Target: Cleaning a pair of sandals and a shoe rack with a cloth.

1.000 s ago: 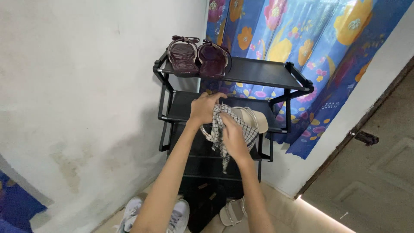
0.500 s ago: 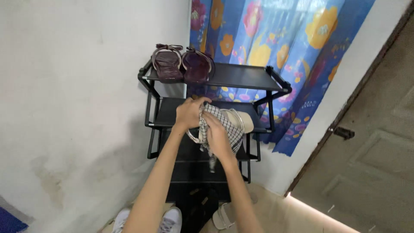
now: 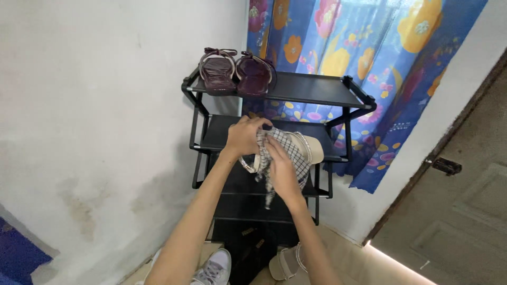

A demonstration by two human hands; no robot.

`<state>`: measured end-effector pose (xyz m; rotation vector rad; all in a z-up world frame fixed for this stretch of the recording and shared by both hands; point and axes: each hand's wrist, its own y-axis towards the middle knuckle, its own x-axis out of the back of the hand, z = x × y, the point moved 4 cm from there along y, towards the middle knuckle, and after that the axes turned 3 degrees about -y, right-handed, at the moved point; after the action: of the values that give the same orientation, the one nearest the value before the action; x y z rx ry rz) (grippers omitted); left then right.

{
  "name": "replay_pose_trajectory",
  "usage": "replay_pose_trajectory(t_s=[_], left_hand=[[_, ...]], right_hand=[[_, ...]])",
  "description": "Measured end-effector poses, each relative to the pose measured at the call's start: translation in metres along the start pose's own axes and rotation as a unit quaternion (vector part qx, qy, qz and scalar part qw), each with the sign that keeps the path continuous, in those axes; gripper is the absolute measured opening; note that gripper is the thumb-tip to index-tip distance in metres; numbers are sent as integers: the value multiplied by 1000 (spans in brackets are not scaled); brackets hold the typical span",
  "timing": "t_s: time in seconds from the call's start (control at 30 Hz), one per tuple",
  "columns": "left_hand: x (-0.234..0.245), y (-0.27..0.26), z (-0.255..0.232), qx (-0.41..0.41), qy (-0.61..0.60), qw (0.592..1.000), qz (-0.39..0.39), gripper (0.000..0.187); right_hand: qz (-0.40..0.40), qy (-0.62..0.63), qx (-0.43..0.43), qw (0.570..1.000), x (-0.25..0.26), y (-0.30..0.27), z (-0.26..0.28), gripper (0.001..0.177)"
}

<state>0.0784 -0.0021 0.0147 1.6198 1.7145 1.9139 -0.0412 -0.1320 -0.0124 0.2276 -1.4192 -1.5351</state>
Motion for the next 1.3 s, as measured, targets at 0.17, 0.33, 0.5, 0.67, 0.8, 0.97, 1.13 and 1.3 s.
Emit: replay_pose_trajectory(t_s=[0.17, 0.33, 0.5, 0.67, 0.8, 0.97, 1.13, 1.3], left_hand=[[28, 0, -9, -72, -47, 993, 79, 86], [30, -7, -2, -142, -133, 973, 123, 84], [30, -8, -1, -81, -177, 980, 30, 71], [24, -14, 7, -20, -166, 986, 26, 76], [38, -15, -13, 23, -183, 982, 32, 82], [42, -13, -19, 25, -179, 983, 21, 82], [21, -11, 6, 36, -163, 986, 31, 82], [32, -12, -6, 14, -182, 983, 14, 85]], right_hand=[[-17, -38, -42, 998, -6, -1, -46, 51], [-18, -57, -82, 995, -6, 12, -51, 50], [8, -85, -87, 993, -13, 24, -26, 50], [10, -44, 19, 999, -9, 18, 6, 47], [-17, -78, 7, 997, -2, -3, -21, 54], [-22, -70, -55, 996, -3, 0, -36, 49], [19, -28, 7, 999, 6, 14, 11, 51], [-13, -72, 8, 997, 8, 1, -16, 53]])
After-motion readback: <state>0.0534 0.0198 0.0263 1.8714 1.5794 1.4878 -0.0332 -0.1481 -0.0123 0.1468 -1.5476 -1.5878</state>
